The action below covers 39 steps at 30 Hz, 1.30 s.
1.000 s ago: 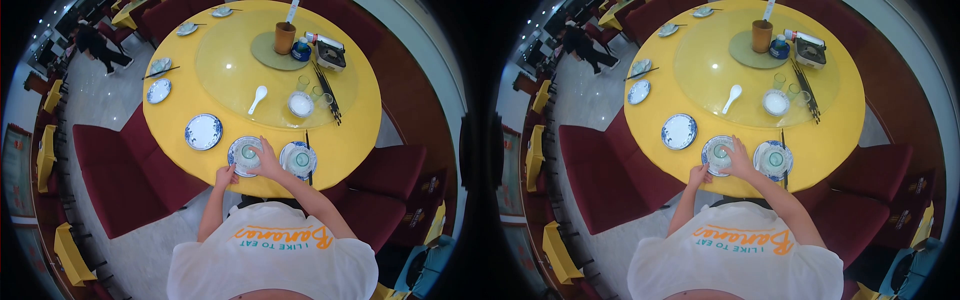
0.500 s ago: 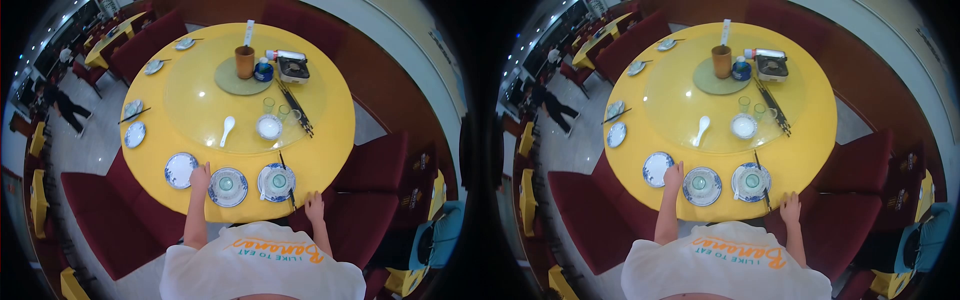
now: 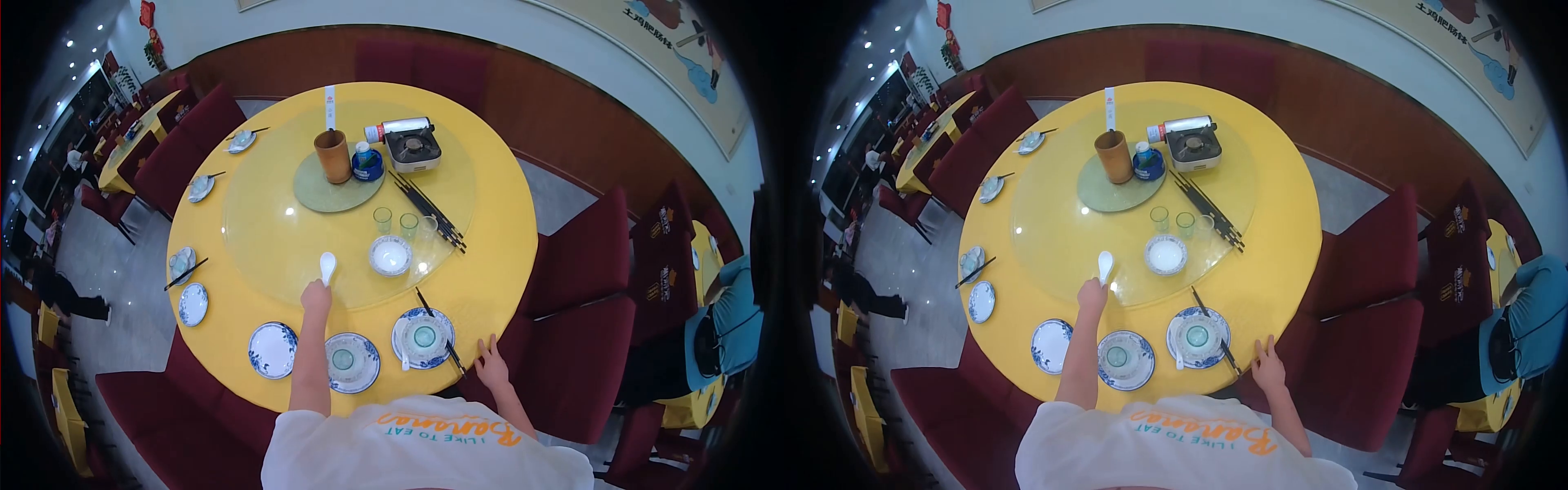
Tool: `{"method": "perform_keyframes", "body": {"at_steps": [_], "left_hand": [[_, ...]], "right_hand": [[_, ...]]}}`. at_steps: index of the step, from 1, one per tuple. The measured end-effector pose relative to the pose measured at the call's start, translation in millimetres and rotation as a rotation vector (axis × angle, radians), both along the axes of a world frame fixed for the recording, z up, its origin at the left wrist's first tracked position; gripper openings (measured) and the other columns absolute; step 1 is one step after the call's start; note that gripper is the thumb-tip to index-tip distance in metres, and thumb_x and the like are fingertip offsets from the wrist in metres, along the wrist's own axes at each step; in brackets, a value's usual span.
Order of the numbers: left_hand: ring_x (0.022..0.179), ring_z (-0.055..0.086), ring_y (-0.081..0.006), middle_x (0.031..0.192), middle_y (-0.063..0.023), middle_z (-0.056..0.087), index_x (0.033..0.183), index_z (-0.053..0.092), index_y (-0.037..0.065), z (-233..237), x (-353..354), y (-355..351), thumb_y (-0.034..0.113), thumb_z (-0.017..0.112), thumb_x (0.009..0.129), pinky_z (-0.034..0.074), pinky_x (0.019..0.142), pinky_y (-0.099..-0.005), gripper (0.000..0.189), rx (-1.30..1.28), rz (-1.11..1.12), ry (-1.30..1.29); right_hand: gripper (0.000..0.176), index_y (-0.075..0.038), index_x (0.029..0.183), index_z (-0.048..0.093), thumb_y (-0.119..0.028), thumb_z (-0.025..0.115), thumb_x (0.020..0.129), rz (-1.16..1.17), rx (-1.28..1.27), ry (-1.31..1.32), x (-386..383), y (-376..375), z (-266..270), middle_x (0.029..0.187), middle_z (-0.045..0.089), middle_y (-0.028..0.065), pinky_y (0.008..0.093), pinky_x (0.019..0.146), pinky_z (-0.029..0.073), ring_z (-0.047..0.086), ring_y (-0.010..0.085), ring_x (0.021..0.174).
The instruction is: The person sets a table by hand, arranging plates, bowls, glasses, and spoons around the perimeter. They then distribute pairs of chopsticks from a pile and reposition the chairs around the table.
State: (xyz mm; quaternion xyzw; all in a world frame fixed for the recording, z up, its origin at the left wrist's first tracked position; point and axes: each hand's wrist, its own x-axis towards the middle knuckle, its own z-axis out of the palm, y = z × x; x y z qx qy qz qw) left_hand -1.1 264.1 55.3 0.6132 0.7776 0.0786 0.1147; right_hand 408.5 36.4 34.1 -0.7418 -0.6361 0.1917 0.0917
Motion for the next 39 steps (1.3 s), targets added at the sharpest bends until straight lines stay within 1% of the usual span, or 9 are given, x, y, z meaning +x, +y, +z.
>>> {"method": "perform_keyframes", "body": {"at_steps": [12, 15, 18, 21, 23, 29, 34, 37, 39], "left_hand": [[0.069, 0.057, -0.0336, 0.074, -0.0184, 0.058, 0.075, 0.057, 0.001, 8.5, -9.5, -9.1, 0.023, 0.061, 0.074, 0.046, 0.061, -0.0412, 0.023, 0.085, 0.023, -0.13], [0.069, 0.056, -0.0338, 0.074, -0.0183, 0.056, 0.074, 0.056, 0.0, 18.3, -14.2, -26.6, 0.022, 0.06, 0.075, 0.045, 0.06, -0.0416, 0.022, 0.166, 0.032, -0.174], [0.068, 0.055, -0.0346, 0.073, -0.0184, 0.055, 0.073, 0.055, 0.0, 28.9, -17.3, -56.8, 0.021, 0.059, 0.075, 0.044, 0.06, -0.0422, 0.022, 0.238, 0.035, -0.211], [0.069, 0.054, -0.0353, 0.073, -0.0186, 0.054, 0.073, 0.053, 0.0, 30.4, -26.9, -104.1, 0.022, 0.059, 0.076, 0.043, 0.06, -0.0426, 0.023, 0.224, 0.068, -0.21], [0.07, 0.053, -0.0357, 0.073, -0.0187, 0.054, 0.073, 0.053, 0.0, 26.3, -30.8, -135.4, 0.022, 0.059, 0.076, 0.043, 0.06, -0.0429, 0.023, 0.145, 0.11, -0.209], [0.07, 0.054, -0.0353, 0.073, -0.0185, 0.055, 0.073, 0.053, 0.0, 10.1, -28.3, -213.7, 0.021, 0.059, 0.075, 0.042, 0.061, -0.0426, 0.022, 0.001, 0.183, -0.207], [0.069, 0.054, -0.0348, 0.073, -0.0178, 0.055, 0.075, 0.054, -0.001, 3.8, -17.2, -238.2, 0.02, 0.06, 0.074, 0.043, 0.061, -0.042, 0.021, -0.026, 0.196, -0.206], [0.069, 0.054, -0.0341, 0.073, -0.0177, 0.055, 0.077, 0.054, -0.001, 9.6, -12.4, -237.8, 0.02, 0.06, 0.074, 0.043, 0.06, -0.0415, 0.021, -0.048, 0.196, -0.188], [0.069, 0.055, -0.0337, 0.074, -0.0177, 0.055, 0.077, 0.054, 0.0, 11.8, -11.3, -235.8, 0.02, 0.06, 0.074, 0.044, 0.06, -0.0411, 0.021, -0.074, 0.194, -0.179]], "right_hand": [[0.052, -0.01, 0.126, 0.037, -0.017, 0.052, 0.076, -0.007, -0.045, 0.078, -6.5, 1.8, 3.2, 0.137, 0.013, 0.02, 0.0365, 0.07, 0.049, 0.055, 0.0348, 0.091], [0.054, -0.007, 0.126, 0.035, -0.016, 0.053, 0.076, -0.029, -0.108, 0.119, -12.8, 5.6, 17.3, 0.136, 0.014, 0.0221, 0.0389, 0.076, 0.046, 0.05, 0.0369, 0.098], [0.048, -0.007, 0.121, 0.041, -0.019, 0.053, 0.076, 0.113, 0.081, -0.129, -2.5, 4.0, -4.2, 0.132, 0.023, 0.0238, 0.0442, 0.086, 0.038, 0.039, 0.0387, 0.11], [0.041, -0.004, 0.113, 0.048, -0.021, 0.054, 0.076, 0.089, 0.061, -0.109, -1.1, 26.9, 3.7, 0.125, 0.032, 0.0262, 0.0473, 0.091, 0.031, 0.03, 0.04, 0.116], [0.037, -0.002, 0.107, 0.051, -0.02, 0.056, 0.075, 0.109, 0.2, -0.106, 0.3, 52.6, 6.2, 0.119, 0.038, 0.0268, 0.0455, 0.091, 0.032, 0.035, 0.0398, 0.113], [0.04, -0.001, 0.109, 0.047, -0.018, 0.057, 0.075, 0.173, 0.418, 0.06, -2.9, 168.1, 6.8, 0.11, 0.046, 0.0262, 0.04, 0.089, 0.036, 0.043, 0.0379, 0.105], [0.052, 0.0, 0.117, 0.04, -0.024, 0.058, 0.074, -0.017, 0.335, 0.216, -14.0, 250.0, -1.0, 0.106, 0.049, 0.0259, 0.0395, 0.085, 0.039, 0.048, 0.0376, 0.099], [0.056, 0.001, 0.117, 0.038, -0.025, 0.059, 0.073, -0.13, 0.302, 0.251, -14.4, 281.5, -17.1, 0.094, 0.056, 0.0236, 0.0394, 0.081, 0.042, 0.052, 0.039, 0.091], [0.055, 0.001, 0.116, 0.039, -0.024, 0.06, 0.073, -0.287, 0.314, 0.254, -12.6, 295.8, -35.3, 0.082, 0.058, 0.019, 0.038, 0.071, 0.046, 0.056, 0.0346, 0.078]]}}
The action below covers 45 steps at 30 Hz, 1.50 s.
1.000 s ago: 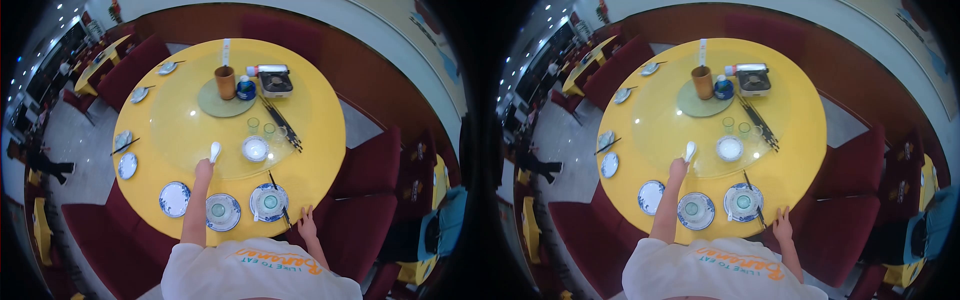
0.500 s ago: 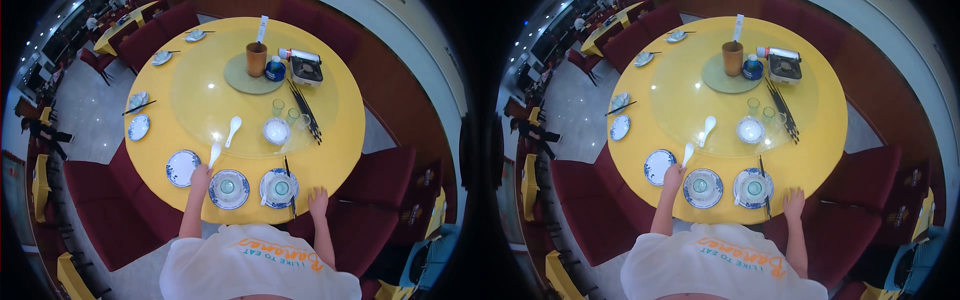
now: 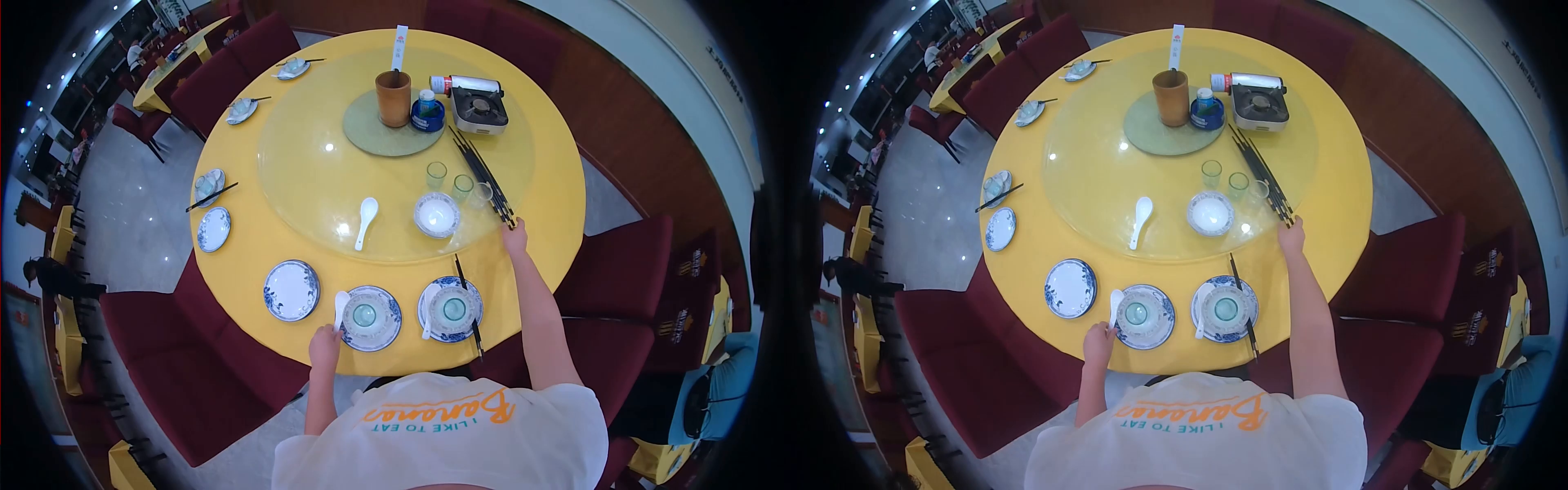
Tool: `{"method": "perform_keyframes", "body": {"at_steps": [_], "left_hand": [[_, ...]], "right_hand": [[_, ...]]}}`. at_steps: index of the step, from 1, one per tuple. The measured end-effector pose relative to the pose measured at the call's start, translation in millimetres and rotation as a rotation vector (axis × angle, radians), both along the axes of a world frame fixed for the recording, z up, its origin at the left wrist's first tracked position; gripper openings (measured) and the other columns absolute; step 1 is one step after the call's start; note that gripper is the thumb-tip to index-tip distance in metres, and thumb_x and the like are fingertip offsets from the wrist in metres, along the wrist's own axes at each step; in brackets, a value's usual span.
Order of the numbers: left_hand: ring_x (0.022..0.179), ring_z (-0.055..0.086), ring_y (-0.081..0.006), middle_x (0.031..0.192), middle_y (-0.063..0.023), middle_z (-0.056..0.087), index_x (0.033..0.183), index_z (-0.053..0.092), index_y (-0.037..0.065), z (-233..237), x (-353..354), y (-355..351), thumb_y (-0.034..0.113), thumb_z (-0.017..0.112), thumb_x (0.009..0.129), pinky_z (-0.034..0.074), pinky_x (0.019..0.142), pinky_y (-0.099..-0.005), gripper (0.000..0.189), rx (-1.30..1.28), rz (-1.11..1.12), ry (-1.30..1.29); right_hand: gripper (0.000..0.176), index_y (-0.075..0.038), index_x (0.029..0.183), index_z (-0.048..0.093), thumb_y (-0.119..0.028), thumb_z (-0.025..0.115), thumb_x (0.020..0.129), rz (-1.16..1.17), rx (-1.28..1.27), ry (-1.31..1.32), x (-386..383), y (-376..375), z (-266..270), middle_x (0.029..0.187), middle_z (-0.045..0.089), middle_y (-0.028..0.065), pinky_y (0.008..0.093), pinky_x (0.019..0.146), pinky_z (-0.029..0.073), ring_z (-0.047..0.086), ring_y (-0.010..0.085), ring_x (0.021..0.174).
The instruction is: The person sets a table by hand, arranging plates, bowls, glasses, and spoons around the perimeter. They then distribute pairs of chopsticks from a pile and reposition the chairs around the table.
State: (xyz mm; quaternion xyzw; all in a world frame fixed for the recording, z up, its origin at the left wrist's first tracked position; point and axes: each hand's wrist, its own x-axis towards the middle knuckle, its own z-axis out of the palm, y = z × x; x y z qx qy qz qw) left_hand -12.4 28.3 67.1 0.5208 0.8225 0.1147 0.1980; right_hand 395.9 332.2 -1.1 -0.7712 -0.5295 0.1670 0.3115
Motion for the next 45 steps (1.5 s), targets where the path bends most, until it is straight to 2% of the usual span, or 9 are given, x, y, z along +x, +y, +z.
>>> {"method": "perform_keyframes", "body": {"at_steps": [1, 4, 7, 10, 19, 34, 37, 40, 45], "left_hand": [[0.069, 0.055, -0.0335, 0.074, -0.0177, 0.055, 0.077, 0.055, 0.0, 0.8, 0.9, 0.5, 0.02, 0.06, 0.074, 0.044, 0.06, -0.0409, 0.021, -0.014, -0.003, 0.002], [0.069, 0.056, -0.0332, 0.074, -0.0173, 0.056, 0.077, 0.054, 0.0, 2.5, 2.5, 0.6, 0.021, 0.06, 0.074, 0.045, 0.06, -0.0405, 0.022, -0.013, -0.039, 0.038], [0.068, 0.056, -0.033, 0.075, -0.0171, 0.056, 0.078, 0.054, 0.0, 4.7, 4.0, 0.9, 0.022, 0.06, 0.075, 0.045, 0.06, -0.0403, 0.022, -0.037, -0.061, 0.062], [0.068, 0.057, -0.0328, 0.074, -0.017, 0.056, 0.078, 0.054, 0.0, -0.7, 3.1, -0.2, 0.022, 0.059, 0.075, 0.045, 0.059, -0.0402, 0.023, -0.031, -0.077, 0.064], [0.067, 0.056, -0.0325, 0.074, -0.0179, 0.057, 0.081, 0.056, 0.0, -5.2, 1.3, 4.4, 0.022, 0.063, 0.071, 0.045, 0.06, -0.0395, 0.025, 0.002, -0.087, 0.077], [0.068, 0.058, -0.0316, 0.074, -0.0152, 0.057, 0.083, 0.053, 0.004, -11.2, 1.4, -7.5, 0.024, 0.061, 0.073, 0.046, 0.059, -0.0396, 0.024, 0.092, -0.051, 0.066], [0.069, 0.057, -0.0295, 0.074, -0.0128, 0.056, 0.087, 0.054, 0.004, -6.9, 3.9, -11.7, 0.023, 0.058, 0.076, 0.046, 0.058, -0.0379, 0.022, 0.082, 0.003, 0.185], [0.073, 0.055, -0.0269, 0.075, -0.0099, 0.055, 0.09, 0.054, 0.005, 2.6, 9.1, -18.6, 0.023, 0.055, 0.078, 0.046, 0.058, -0.0362, 0.021, 0.345, 0.002, 0.262], [0.074, 0.055, -0.0257, 0.078, -0.0099, 0.058, 0.093, 0.056, 0.005, 27.0, 53.7, -26.5, 0.022, 0.055, 0.079, 0.044, 0.062, -0.0352, 0.021, 0.488, -0.097, 0.021]], "right_hand": [[0.054, 0.001, 0.116, 0.039, -0.023, 0.061, 0.073, -0.077, -0.002, 0.015, 2.1, 7.0, -10.9, 0.076, 0.059, 0.0167, 0.0372, 0.065, 0.048, 0.058, 0.0324, 0.071], [0.041, 0.0, 0.106, 0.046, -0.02, 0.062, 0.074, -0.25, -0.022, 0.258, 45.6, 56.1, -131.0, 0.068, 0.057, 0.0109, 0.032, 0.051, 0.048, 0.056, 0.0208, 0.057], [0.024, 0.0, 0.093, 0.052, -0.015, 0.061, 0.076, -0.267, -0.143, 0.847, 18.4, 26.5, -38.8, 0.064, 0.054, 0.0065, 0.0269, 0.042, 0.046, 0.051, 0.0135, 0.049], [0.013, -0.001, 0.083, 0.054, -0.012, 0.059, 0.077, -0.298, -0.084, 0.974, 17.8, 26.2, -39.6, 0.066, 0.055, 0.0062, 0.0289, 0.045, 0.048, 0.052, 0.0151, 0.05], [0.008, -0.002, 0.085, 0.053, -0.009, 0.056, 0.081, -0.299, -0.046, 1.423, 16.1, -2.2, -10.4, 0.076, 0.054, 0.0066, 0.0278, 0.066, 0.05, 0.054, 0.0156, 0.07], [0.015, 0.001, 0.089, 0.052, -0.013, 0.054, 0.083, -0.296, 0.015, 1.49, 38.6, -150.2, 51.5, 0.079, 0.055, 0.0079, 0.0247, 0.072, 0.05, 0.055, 0.014, 0.074], [0.015, 0.002, 0.093, 0.051, -0.011, 0.051, 0.085, -0.27, 0.028, 1.496, 27.6, -189.5, 64.6, 0.081, 0.054, 0.0071, 0.0248, 0.074, 0.049, 0.055, 0.0142, 0.075], [0.013, 0.001, 0.093, 0.051, -0.009, 0.05, 0.085, -0.236, -0.006, 1.594, 7.3, -234.7, 69.4, 0.084, 0.055, 0.0066, 0.0253, 0.073, 0.05, 0.056, 0.0144, 0.078], [0.008, -0.001, 0.09, 0.052, -0.007, 0.049, 0.085, -0.171, -0.22, 1.705, -47.8, -300.4, 80.7, 0.083, 0.057, 0.0067, 0.0251, 0.07, 0.051, 0.057, 0.0139, 0.077]]}}
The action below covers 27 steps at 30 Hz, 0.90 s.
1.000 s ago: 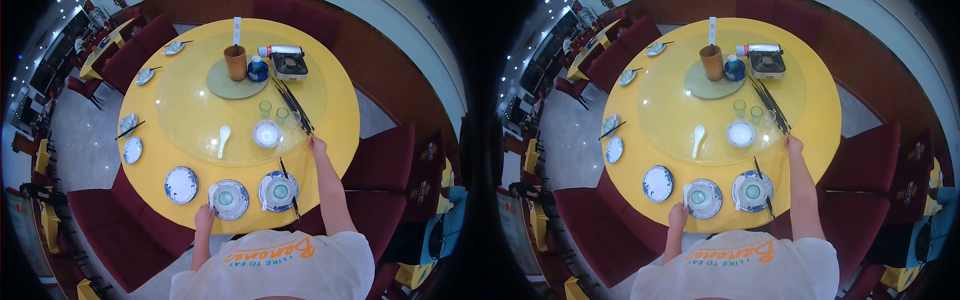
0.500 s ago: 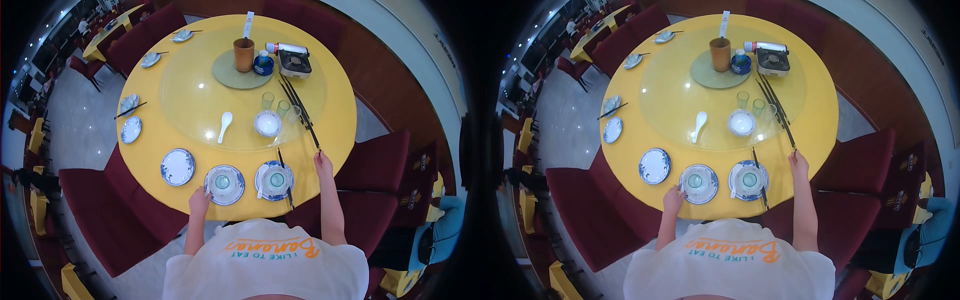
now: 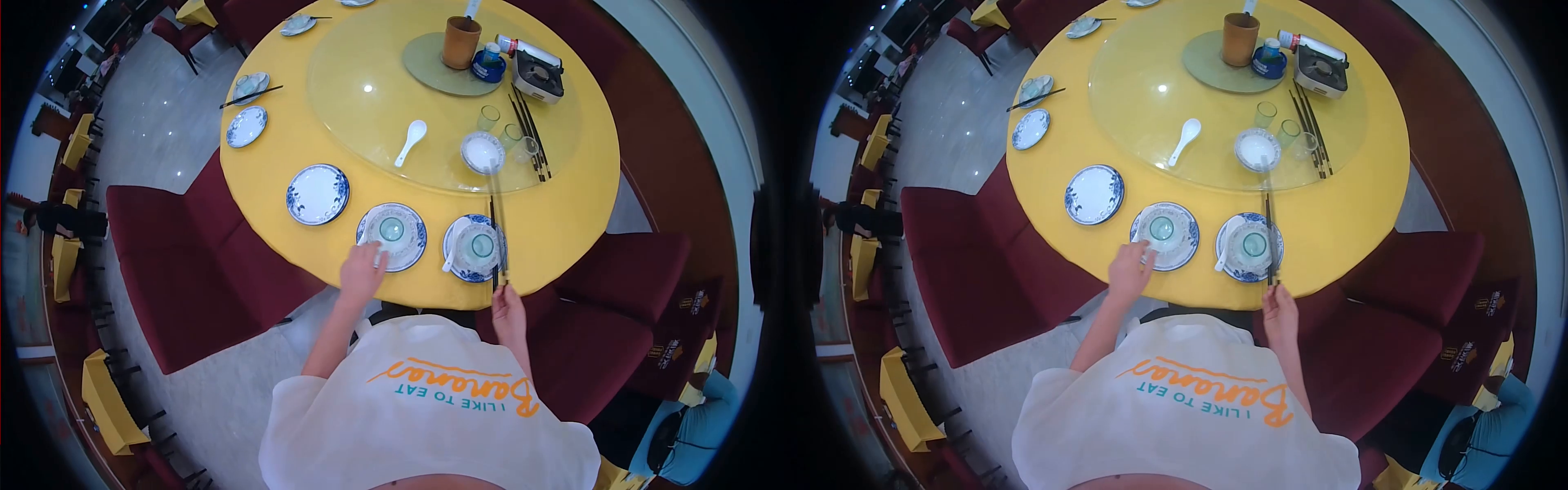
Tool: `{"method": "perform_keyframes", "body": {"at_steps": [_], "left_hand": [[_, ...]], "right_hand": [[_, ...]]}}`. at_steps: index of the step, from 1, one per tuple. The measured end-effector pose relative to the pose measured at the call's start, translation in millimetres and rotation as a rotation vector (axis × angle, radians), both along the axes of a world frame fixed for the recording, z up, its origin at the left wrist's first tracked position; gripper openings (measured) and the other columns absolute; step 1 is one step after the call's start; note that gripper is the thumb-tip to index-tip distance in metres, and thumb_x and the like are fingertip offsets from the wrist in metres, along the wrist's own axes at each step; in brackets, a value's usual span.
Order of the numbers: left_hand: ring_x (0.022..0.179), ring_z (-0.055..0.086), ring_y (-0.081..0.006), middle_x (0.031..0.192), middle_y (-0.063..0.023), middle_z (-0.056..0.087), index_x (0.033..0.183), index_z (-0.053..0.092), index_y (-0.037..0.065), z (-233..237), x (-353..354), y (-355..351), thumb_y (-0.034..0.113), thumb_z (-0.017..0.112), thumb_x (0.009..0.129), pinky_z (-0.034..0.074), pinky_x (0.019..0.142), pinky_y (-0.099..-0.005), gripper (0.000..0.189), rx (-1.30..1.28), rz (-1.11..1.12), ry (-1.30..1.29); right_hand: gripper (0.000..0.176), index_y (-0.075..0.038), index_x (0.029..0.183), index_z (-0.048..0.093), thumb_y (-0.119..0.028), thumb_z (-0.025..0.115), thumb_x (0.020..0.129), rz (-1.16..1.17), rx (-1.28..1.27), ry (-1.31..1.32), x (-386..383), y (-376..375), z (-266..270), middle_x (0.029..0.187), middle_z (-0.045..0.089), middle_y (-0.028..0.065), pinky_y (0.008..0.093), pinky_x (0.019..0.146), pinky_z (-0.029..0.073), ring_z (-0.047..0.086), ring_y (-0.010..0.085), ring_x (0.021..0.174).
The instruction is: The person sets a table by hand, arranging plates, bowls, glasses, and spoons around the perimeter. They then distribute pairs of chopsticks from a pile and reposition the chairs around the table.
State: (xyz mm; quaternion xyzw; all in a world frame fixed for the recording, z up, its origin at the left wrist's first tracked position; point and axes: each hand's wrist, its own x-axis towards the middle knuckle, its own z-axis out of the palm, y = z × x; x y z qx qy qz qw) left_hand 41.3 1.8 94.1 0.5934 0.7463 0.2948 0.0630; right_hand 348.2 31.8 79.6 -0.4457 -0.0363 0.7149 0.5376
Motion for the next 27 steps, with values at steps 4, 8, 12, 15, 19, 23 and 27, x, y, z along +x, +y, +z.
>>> {"method": "perform_keyframes", "body": {"at_steps": [4, 8, 12, 15, 19, 23, 27], "left_hand": [[0.055, 0.053, -0.0208, 0.073, -0.0089, 0.059, 0.109, 0.049, 0.003, -4.6, 51.4, -7.3, 0.029, 0.048, 0.084, 0.044, 0.054, -0.0308, 0.036, -0.222, -0.227, -0.352], [0.046, 0.047, -0.0115, 0.066, -0.0054, 0.055, 0.114, 0.043, 0.002, -12.9, 68.1, -1.6, 0.033, 0.044, 0.086, 0.038, 0.043, -0.0235, 0.042, -0.563, -0.302, -1.017], [0.041, 0.045, -0.0081, 0.059, -0.0026, 0.051, 0.104, 0.047, 0.001, -40.1, 73.4, 9.9, 0.033, 0.047, 0.085, 0.033, 0.037, -0.0203, 0.037, -0.574, -0.258, -1.308], [0.04, 0.045, -0.0082, 0.056, -0.0018, 0.049, 0.096, 0.048, 0.001, -54.3, 77.8, 14.3, 0.03, 0.051, 0.084, 0.033, 0.036, -0.0206, 0.032, -0.538, -0.255, -1.3], [0.04, 0.044, -0.0084, 0.057, -0.0021, 0.049, 0.096, 0.049, 0.0, -67.1, 78.9, 12.0, 0.027, 0.054, 0.082, 0.033, 0.035, -0.0207, 0.031, -0.584, -0.182, -1.328], [0.042, 0.043, -0.0076, 0.057, -0.0007, 0.048, 0.094, 0.051, -0.001, -81.4, 70.8, 5.1, 0.025, 0.055, 0.082, 0.031, 0.036, -0.0202, 0.029, -0.592, -0.124, -1.345], [0.041, 0.043, -0.0076, 0.056, -0.0012, 0.049, 0.091, 0.053, -0.001, -83.2, 63.4, 1.3, 0.024, 0.056, 0.081, 0.03, 0.036, -0.0207, 0.027, -0.66, -0.147, -1.291]], "right_hand": [[0.008, -0.002, 0.088, 0.051, -0.009, 0.047, 0.086, 0.237, -0.119, 0.131, -29.2, -25.9, -13.7, 0.082, 0.056, 0.0064, 0.0252, 0.07, 0.051, 0.057, 0.0132, 0.076], [0.008, -0.003, 0.089, 0.05, -0.01, 0.046, 0.087, 0.41, -0.188, 0.126, -42.2, -30.1, -15.2, 0.082, 0.056, 0.0066, 0.0257, 0.072, 0.05, 0.057, 0.0136, 0.077], [0.01, -0.002, 0.09, 0.049, -0.012, 0.046, 0.087, 0.559, -0.164, 0.068, -42.5, -34.0, -23.3, 0.086, 0.055, 0.008, 0.0257, 0.075, 0.049, 0.056, 0.014, 0.08], [0.013, -0.001, 0.092, 0.048, -0.013, 0.046, 0.087, 0.669, -0.16, 0.003, -44.9, -35.3, -35.1, 0.089, 0.054, 0.0089, 0.0258, 0.078, 0.048, 0.055, 0.0143, 0.082], [0.014, -0.001, 0.093, 0.048, -0.014, 0.046, 0.087, 0.766, -0.174, -0.033, -54.6, -36.4, -39.6, 0.088, 0.055, 0.0091, 0.026, 0.078, 0.048, 0.056, 0.0144, 0.08], [0.015, 0.0, 0.094, 0.048, -0.014, 0.047, 0.087, 0.856, -0.188, -0.151, -68.7, -33.8, -43.0, 0.088, 0.055, 0.01, 0.026, 0.078, 0.048, 0.056, 0.0158, 0.08], [0.018, 0.002, 0.095, 0.048, -0.014, 0.049, 0.086, 0.917, -0.155, -0.183, -80.7, -27.8, -59.1, 0.089, 0.055, 0.0115, 0.0267, 0.076, 0.049, 0.056, 0.0171, 0.082]]}}
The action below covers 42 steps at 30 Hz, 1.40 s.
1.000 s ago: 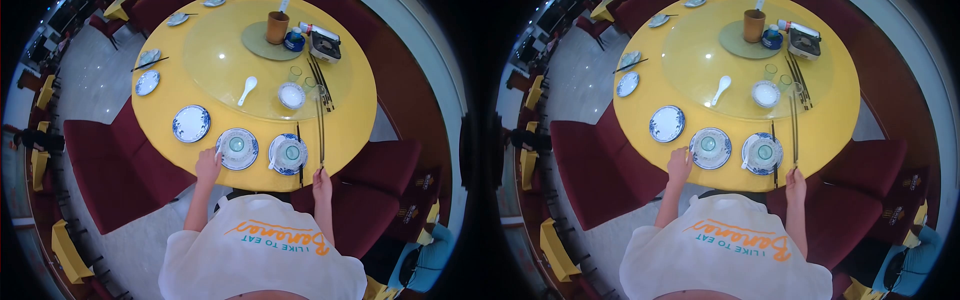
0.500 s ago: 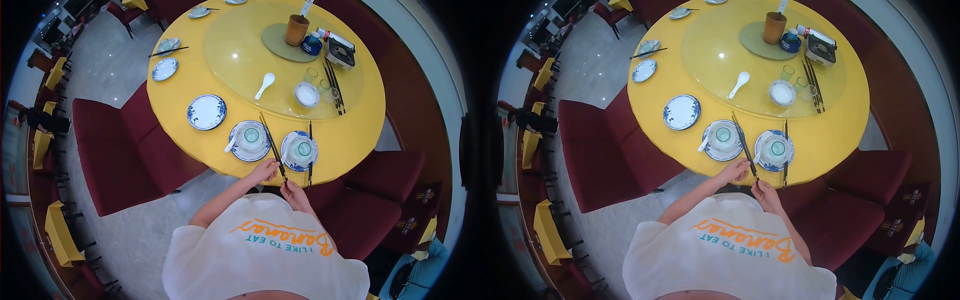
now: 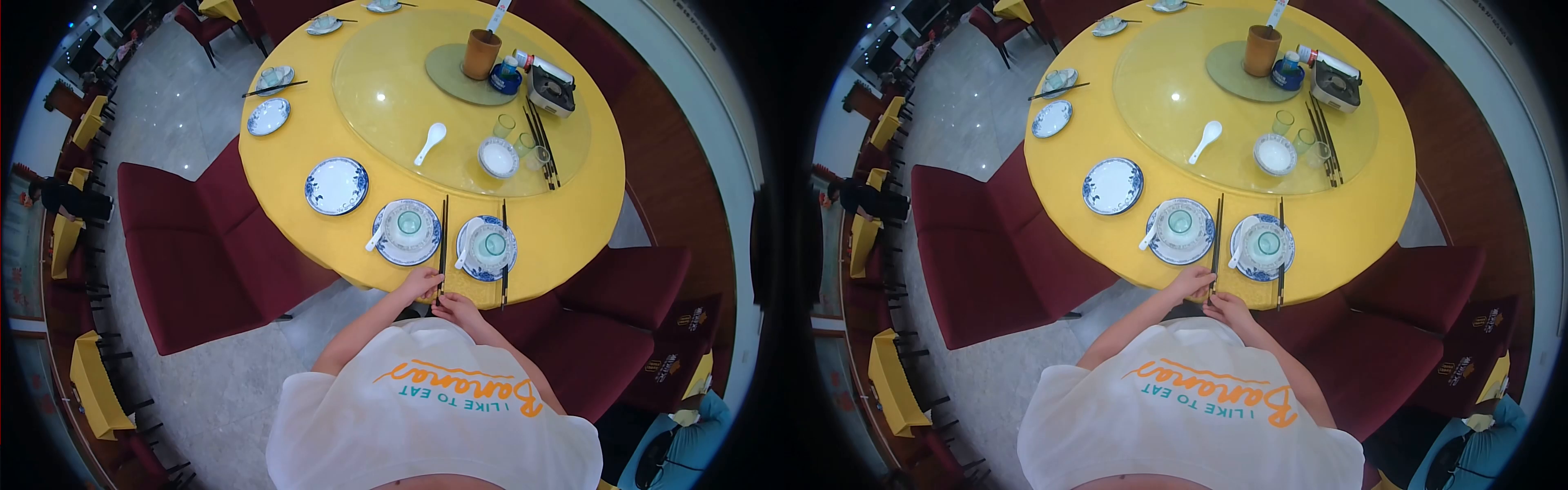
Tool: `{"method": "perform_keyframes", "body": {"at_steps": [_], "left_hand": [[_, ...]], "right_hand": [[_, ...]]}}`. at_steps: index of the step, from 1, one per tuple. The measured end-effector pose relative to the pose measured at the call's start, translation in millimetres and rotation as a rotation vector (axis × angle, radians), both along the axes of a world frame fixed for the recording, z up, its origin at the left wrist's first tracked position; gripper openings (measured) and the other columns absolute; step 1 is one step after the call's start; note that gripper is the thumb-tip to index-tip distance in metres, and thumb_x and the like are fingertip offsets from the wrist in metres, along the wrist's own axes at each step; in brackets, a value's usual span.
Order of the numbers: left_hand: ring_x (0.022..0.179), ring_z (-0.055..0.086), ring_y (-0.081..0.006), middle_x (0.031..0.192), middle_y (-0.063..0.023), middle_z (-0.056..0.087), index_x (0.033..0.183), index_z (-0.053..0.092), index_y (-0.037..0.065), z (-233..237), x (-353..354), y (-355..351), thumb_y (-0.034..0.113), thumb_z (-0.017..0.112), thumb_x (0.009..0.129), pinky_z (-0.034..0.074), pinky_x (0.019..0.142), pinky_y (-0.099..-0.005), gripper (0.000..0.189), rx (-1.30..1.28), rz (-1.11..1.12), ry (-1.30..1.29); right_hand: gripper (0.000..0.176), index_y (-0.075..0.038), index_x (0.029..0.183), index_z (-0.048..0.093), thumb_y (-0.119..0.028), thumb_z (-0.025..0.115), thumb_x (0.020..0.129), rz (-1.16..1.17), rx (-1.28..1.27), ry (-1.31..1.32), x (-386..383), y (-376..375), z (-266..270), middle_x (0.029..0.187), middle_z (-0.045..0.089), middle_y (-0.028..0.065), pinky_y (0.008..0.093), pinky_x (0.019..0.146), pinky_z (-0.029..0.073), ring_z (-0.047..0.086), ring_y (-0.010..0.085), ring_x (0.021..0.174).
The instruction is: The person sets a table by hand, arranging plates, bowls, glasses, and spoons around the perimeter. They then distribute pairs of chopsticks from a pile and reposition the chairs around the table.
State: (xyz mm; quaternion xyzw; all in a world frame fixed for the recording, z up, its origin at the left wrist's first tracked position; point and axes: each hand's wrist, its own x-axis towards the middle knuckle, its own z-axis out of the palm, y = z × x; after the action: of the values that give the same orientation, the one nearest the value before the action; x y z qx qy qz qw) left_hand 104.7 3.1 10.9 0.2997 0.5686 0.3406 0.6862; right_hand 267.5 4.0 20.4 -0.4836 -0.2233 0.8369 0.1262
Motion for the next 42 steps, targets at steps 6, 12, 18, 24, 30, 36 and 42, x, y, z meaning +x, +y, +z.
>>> {"method": "perform_keyframes", "body": {"at_steps": [6, 12, 18, 24, 30, 36, 42], "left_hand": [[0.042, 0.042, -0.0062, 0.056, -0.0011, 0.05, 0.089, 0.055, -0.002, -12.6, -7.4, -10.1, 0.021, 0.059, 0.079, 0.03, 0.037, -0.0204, 0.025, 0.05, 0.017, 0.085], [0.043, 0.045, -0.0069, 0.057, -0.0018, 0.052, 0.093, 0.055, -0.004, -17.7, -12.9, -15.9, 0.019, 0.059, 0.079, 0.035, 0.039, -0.0208, 0.028, 0.128, 0.015, 0.238], [0.043, 0.047, -0.0075, 0.055, -0.0025, 0.052, 0.096, 0.054, -0.006, -13.0, -15.1, -20.2, 0.018, 0.058, 0.079, 0.036, 0.039, -0.022, 0.03, 0.194, 0.012, 0.274], [0.043, 0.047, -0.0081, 0.056, -0.003, 0.053, 0.098, 0.054, -0.005, -18.6, -18.3, -20.1, 0.02, 0.058, 0.079, 0.037, 0.039, -0.0221, 0.032, 0.176, 0.027, 0.271], [0.042, 0.047, -0.0074, 0.058, -0.0029, 0.054, 0.101, 0.055, -0.002, -23.3, -22.9, -19.2, 0.022, 0.058, 0.079, 0.037, 0.038, -0.0214, 0.033, 0.087, 0.164, 0.238], [0.043, 0.047, -0.0071, 0.056, -0.0026, 0.055, 0.085, 0.061, -0.001, -28.2, -29.7, -24.8, 0.024, 0.057, 0.08, 0.037, 0.039, -0.0222, 0.026, 0.132, 0.134, 0.229], [0.042, 0.047, -0.0074, 0.055, -0.0027, 0.055, 0.08, 0.062, 0.0, -26.9, -29.0, -25.8, 0.025, 0.057, 0.079, 0.037, 0.039, -0.0225, 0.026, 0.127, 0.18, 0.24]], "right_hand": [[0.021, 0.004, 0.094, 0.049, -0.014, 0.052, 0.084, 0.059, 0.121, -0.075, -23.4, 1.4, -11.4, 0.088, 0.055, 0.0121, 0.0266, 0.069, 0.052, 0.058, 0.0181, 0.077], [0.019, 0.003, 0.093, 0.049, -0.014, 0.052, 0.084, 0.118, 0.168, -0.104, -33.2, 0.3, -12.6, 0.085, 0.056, 0.0096, 0.0251, 0.068, 0.051, 0.059, 0.0163, 0.074], [0.018, 0.003, 0.093, 0.049, -0.011, 0.052, 0.084, 0.1, 0.219, -0.104, -35.7, -4.2, -9.5, 0.086, 0.056, 0.0099, 0.0249, 0.068, 0.051, 0.059, 0.0162, 0.073], [0.017, 0.003, 0.092, 0.05, -0.011, 0.053, 0.083, 0.105, 0.235, -0.111, -37.7, -3.7, -13.1, 0.084, 0.057, 0.0099, 0.0244, 0.065, 0.051, 0.059, 0.0157, 0.071], [0.018, 0.003, 0.09, 0.052, -0.013, 0.056, 0.081, 0.091, 0.244, -0.126, -49.6, 3.2, -11.0, 0.083, 0.057, 0.01, 0.0235, 0.061, 0.051, 0.06, 0.0151, 0.069], [0.021, 0.003, 0.091, 0.051, -0.014, 0.057, 0.08, 0.112, 0.247, -0.143, -54.0, 4.9, -20.3, 0.082, 0.057, 0.0097, 0.0238, 0.061, 0.051, 0.06, 0.0155, 0.069], [0.02, 0.001, 0.094, 0.051, -0.014, 0.056, 0.082, 0.19, 0.276, -0.179, -53.4, 1.8, -17.4, 0.082, 0.058, 0.009, 0.0254, 0.064, 0.051, 0.06, 0.0157, 0.071]]}}
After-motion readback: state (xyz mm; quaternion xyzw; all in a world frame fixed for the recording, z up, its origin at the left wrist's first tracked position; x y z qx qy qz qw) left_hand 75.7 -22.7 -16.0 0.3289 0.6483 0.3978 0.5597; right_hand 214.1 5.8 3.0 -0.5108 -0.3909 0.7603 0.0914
